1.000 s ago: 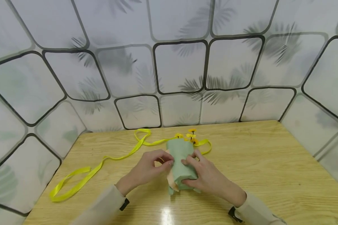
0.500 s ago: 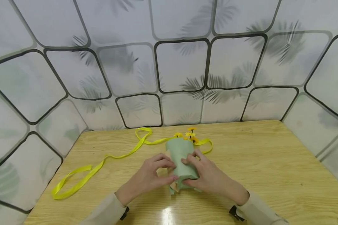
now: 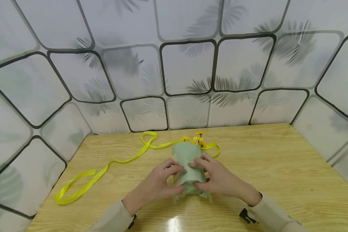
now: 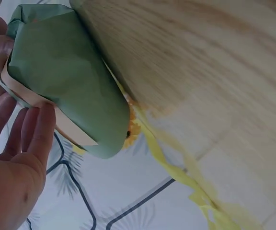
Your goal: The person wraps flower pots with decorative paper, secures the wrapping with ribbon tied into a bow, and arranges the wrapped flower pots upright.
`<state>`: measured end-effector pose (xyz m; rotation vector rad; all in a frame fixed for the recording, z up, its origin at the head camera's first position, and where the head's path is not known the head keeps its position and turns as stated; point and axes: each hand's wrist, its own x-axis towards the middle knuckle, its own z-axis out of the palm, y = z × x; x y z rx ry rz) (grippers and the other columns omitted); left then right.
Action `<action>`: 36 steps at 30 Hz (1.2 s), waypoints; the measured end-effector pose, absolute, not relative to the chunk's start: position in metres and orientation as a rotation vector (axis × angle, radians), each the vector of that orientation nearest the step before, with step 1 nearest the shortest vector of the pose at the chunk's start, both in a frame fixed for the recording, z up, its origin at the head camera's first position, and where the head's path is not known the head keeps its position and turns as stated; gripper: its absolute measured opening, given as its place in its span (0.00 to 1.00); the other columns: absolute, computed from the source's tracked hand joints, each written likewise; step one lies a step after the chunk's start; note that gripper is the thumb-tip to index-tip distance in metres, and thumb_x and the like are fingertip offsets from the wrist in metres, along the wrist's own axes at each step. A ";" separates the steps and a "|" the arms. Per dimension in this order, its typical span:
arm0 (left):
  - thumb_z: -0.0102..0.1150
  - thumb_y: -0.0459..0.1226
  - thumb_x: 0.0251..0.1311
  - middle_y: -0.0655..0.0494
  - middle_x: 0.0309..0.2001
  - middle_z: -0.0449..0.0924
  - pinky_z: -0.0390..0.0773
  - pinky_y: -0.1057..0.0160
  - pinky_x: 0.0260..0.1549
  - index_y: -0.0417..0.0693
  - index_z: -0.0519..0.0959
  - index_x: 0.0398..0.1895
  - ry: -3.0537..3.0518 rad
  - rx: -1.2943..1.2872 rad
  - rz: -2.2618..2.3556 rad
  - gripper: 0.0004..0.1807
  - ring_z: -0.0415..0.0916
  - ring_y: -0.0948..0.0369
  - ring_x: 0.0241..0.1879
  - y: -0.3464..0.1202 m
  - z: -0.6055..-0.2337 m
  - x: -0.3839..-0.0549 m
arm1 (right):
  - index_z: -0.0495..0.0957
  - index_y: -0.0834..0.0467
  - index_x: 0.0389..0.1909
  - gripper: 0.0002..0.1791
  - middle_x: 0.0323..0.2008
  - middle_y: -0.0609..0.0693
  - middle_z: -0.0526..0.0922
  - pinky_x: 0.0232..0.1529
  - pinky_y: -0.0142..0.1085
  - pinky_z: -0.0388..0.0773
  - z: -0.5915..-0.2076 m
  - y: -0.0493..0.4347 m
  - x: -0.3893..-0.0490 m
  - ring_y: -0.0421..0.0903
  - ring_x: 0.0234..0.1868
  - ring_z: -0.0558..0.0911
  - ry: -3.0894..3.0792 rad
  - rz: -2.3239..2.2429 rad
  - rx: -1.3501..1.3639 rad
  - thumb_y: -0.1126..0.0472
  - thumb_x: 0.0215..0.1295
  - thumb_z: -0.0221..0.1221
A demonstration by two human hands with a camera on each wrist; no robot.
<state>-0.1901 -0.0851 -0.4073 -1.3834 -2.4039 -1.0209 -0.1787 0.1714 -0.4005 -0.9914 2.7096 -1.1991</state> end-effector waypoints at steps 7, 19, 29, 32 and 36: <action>0.77 0.41 0.55 0.56 0.45 0.73 0.78 0.73 0.38 0.50 0.79 0.56 -2.473 -1.342 -0.825 0.25 0.73 0.65 0.38 -0.079 -0.403 -0.189 | 0.75 0.55 0.65 0.30 0.60 0.55 0.72 0.41 0.29 0.86 -0.395 0.183 -0.183 0.54 0.54 0.81 2.487 -1.275 -0.973 0.58 0.63 0.71; 0.77 0.49 0.55 0.56 0.49 0.71 0.79 0.74 0.39 0.53 0.85 0.57 -2.451 -1.275 -0.736 0.26 0.75 0.63 0.42 -0.074 -0.404 -0.185 | 0.76 0.55 0.68 0.29 0.70 0.63 0.68 0.47 0.37 0.87 -0.397 0.201 -0.191 0.67 0.60 0.79 2.290 -1.368 -0.951 0.54 0.67 0.68; 0.77 0.48 0.55 0.51 0.63 0.80 0.84 0.59 0.55 0.51 0.85 0.55 -2.429 -1.246 -0.592 0.25 0.77 0.55 0.60 -0.069 -0.399 -0.183 | 0.76 0.56 0.67 0.29 0.70 0.62 0.68 0.49 0.37 0.87 -0.398 0.202 -0.192 0.66 0.60 0.79 2.284 -1.396 -0.928 0.54 0.67 0.69; 0.77 0.48 0.56 0.52 0.61 0.83 0.85 0.61 0.53 0.51 0.85 0.54 -2.432 -1.243 -0.567 0.24 0.80 0.56 0.56 -0.069 -0.399 -0.183 | 0.76 0.55 0.67 0.27 0.73 0.61 0.68 0.50 0.37 0.86 -0.399 0.206 -0.194 0.65 0.62 0.79 2.287 -1.380 -0.940 0.54 0.69 0.66; 0.77 0.48 0.56 0.51 0.59 0.84 0.85 0.61 0.50 0.51 0.84 0.52 -2.433 -1.232 -0.555 0.23 0.83 0.57 0.52 -0.068 -0.400 -0.183 | 0.79 0.51 0.64 0.21 0.73 0.57 0.72 0.55 0.39 0.85 -0.401 0.214 -0.198 0.59 0.64 0.80 2.323 -1.366 -0.933 0.55 0.72 0.63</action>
